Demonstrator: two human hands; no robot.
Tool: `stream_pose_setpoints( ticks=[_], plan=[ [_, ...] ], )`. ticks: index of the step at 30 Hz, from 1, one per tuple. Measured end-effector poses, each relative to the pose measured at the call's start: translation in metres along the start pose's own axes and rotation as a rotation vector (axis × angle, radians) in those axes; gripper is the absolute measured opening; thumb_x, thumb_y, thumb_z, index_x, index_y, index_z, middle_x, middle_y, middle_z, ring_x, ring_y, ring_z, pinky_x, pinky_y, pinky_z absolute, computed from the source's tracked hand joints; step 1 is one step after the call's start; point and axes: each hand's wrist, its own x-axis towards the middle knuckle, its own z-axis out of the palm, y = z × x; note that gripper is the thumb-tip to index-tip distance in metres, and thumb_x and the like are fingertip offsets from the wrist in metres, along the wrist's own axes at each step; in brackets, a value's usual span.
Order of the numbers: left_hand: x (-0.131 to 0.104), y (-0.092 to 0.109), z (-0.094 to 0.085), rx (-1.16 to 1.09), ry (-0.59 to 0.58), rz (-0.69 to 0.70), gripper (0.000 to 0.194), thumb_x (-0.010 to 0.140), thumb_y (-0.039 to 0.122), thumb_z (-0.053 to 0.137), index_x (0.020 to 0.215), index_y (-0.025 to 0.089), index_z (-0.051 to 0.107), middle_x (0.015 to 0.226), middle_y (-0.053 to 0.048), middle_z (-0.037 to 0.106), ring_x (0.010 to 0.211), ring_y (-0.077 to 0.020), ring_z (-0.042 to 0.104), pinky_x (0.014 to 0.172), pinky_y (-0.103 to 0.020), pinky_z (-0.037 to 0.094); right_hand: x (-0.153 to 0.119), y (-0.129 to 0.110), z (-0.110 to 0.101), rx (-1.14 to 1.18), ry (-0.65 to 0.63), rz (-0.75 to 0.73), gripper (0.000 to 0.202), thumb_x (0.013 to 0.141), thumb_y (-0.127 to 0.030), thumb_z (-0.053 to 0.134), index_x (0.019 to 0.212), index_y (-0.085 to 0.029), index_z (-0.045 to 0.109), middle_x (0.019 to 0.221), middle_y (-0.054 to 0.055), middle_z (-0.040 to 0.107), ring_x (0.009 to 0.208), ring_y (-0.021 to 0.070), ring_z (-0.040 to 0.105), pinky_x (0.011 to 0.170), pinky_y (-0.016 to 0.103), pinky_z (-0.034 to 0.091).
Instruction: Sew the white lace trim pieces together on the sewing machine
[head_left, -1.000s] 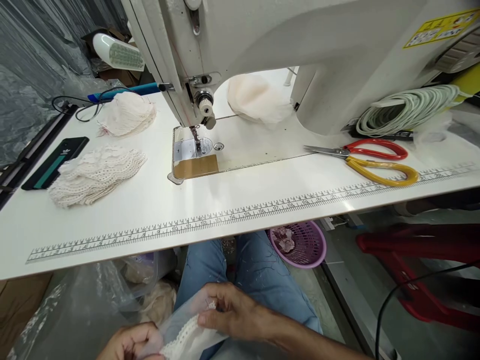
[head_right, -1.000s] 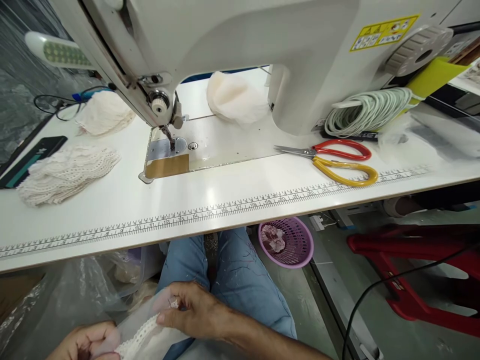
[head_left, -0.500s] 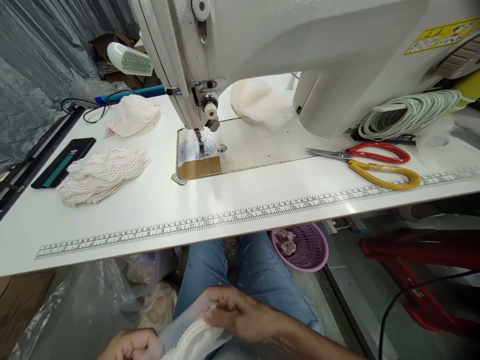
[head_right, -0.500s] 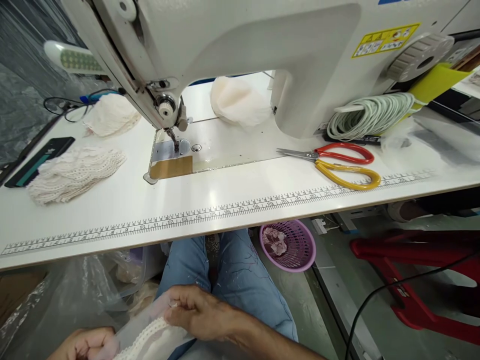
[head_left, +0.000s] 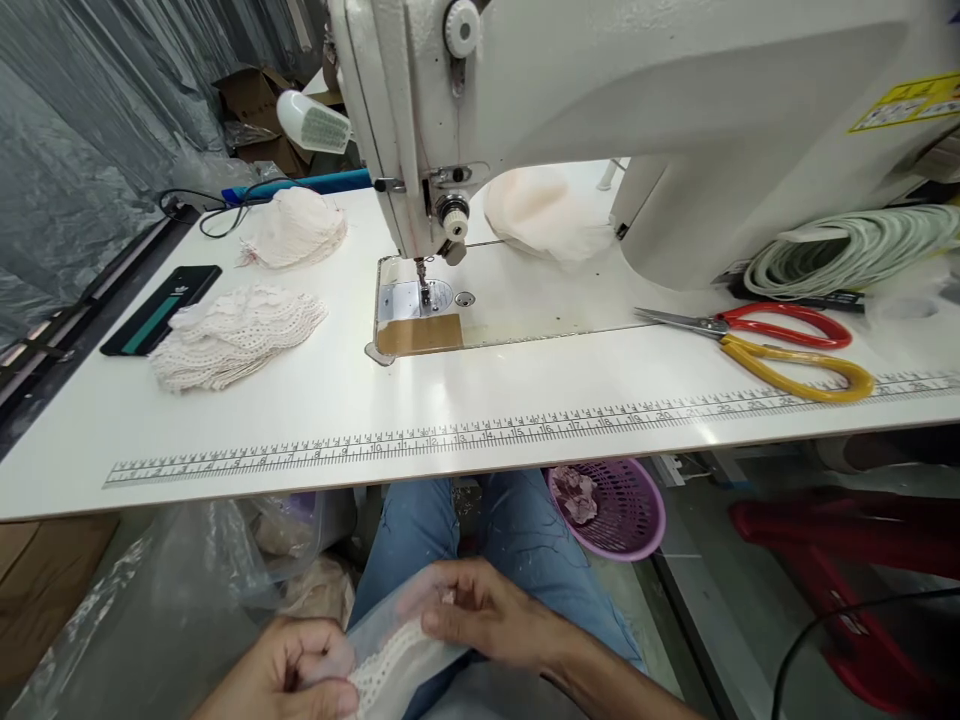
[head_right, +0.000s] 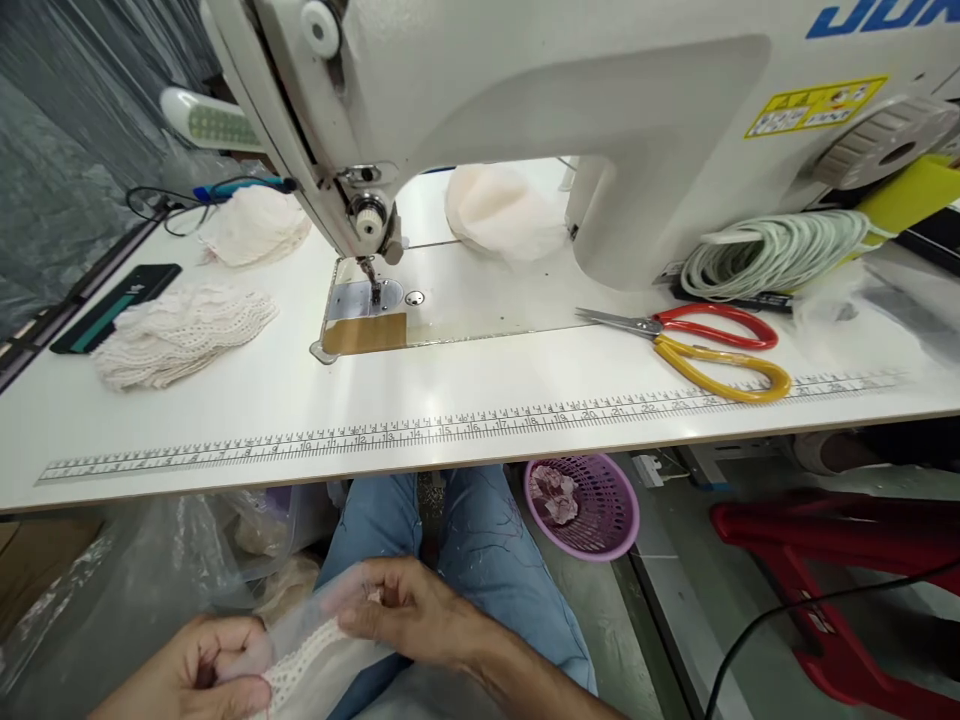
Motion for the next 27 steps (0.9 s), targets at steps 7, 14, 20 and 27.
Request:
stream_pose_setpoints(
  ticks=[7,14,20,27],
  plan=[
    [-0.004,0.013,0.004,0.01,0.012,-0.059,0.05,0.061,0.062,0.071,0.062,0.016,0.052,0.05,0.009,0.031,0.05,-0.0084,0.024,0.048,-0.021,0.016,0.004,0.001,-0.008,0.025,-0.012,0.013,0.04,0.074,-0.048,0.068,0.088,-0.011,0.071,0.072,0.004,0.061,0.064,0.01,0.052,0.06,0.02,0.037],
    [-0.002,0.024,0.007,-0.055,-0.058,-0.05,0.04,0.064,0.05,0.073,0.074,0.013,0.06,0.053,0.008,0.035,0.052,-0.009,0.025,0.049,-0.021,0.017,0.003,-0.002,-0.015,0.002,-0.067,0.048,0.042,0.073,-0.049,0.069,0.092,-0.011,0.071,0.076,0.005,0.064,0.069,0.012,0.057,0.066,0.023,0.041],
    [0.001,0.023,0.004,0.088,-0.017,-0.01,0.035,0.067,0.032,0.068,0.048,0.019,0.041,0.052,0.008,0.025,0.051,-0.0092,0.023,0.048,-0.024,0.015,0.011,-0.008,-0.01,-0.05,-0.054,0.081,0.037,0.067,-0.043,0.075,0.086,-0.011,0.073,0.074,0.005,0.066,0.066,0.0125,0.057,0.064,0.024,0.042],
    [0.003,0.026,0.003,0.112,0.013,-0.028,0.023,0.064,0.028,0.064,0.051,0.018,0.048,0.049,0.009,0.024,0.049,-0.0091,0.022,0.047,-0.024,0.014,0.017,-0.004,-0.008,-0.113,0.05,0.106,0.037,0.066,-0.045,0.075,0.074,-0.009,0.072,0.061,0.001,0.059,0.056,0.008,0.049,0.055,0.021,0.035]
  ],
)
